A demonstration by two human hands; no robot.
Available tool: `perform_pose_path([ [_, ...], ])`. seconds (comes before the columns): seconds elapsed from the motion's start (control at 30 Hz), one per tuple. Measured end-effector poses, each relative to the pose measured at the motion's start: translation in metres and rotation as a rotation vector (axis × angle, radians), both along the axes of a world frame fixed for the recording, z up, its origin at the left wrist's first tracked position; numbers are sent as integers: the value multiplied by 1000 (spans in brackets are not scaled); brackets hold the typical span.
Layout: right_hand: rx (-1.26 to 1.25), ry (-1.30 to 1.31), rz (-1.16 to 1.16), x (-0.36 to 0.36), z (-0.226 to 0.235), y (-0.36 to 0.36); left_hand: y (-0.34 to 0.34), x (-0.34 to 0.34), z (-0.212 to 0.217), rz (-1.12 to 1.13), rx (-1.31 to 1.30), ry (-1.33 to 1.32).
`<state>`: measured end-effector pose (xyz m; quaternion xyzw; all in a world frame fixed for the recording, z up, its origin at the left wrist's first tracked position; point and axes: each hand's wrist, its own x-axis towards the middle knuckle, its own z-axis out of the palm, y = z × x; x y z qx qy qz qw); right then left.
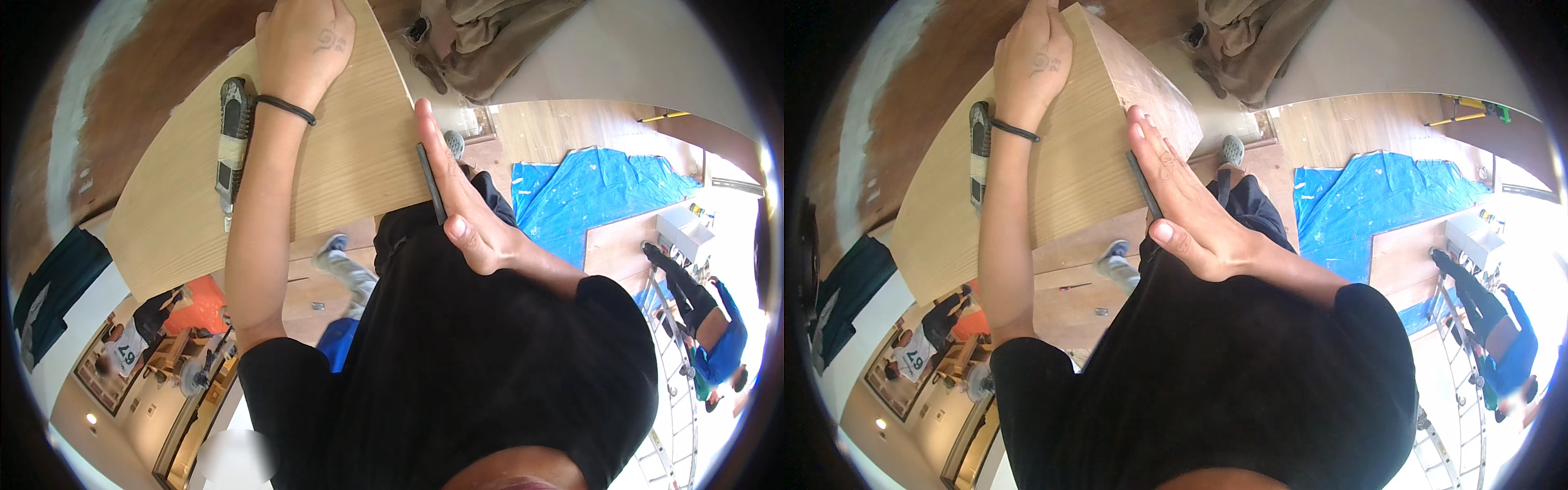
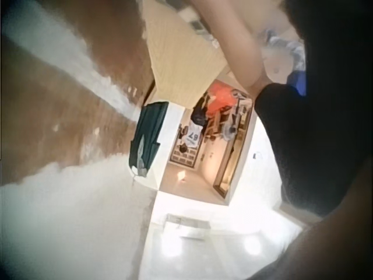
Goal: The person is assembling a wooden shelving unit. They are seen sanding the edges of a wooden panel, applying tape to the edges, and fitting the panel into the shelving structure.
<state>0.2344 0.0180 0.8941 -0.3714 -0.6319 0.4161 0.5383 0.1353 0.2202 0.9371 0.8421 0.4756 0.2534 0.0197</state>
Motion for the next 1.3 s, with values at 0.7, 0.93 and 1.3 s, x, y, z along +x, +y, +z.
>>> perform_pose_path([
  [0.7,-62,-2,-5,4,0,54,8,-10,-3,-23,-56,41],
  [0.93,-79,23,-59,5,-15,82,9,-3,-5,-5,-22,55],
  [1.3,-75,35,-56,6,-5,83,15,-8,-16,-5,-120,85],
])
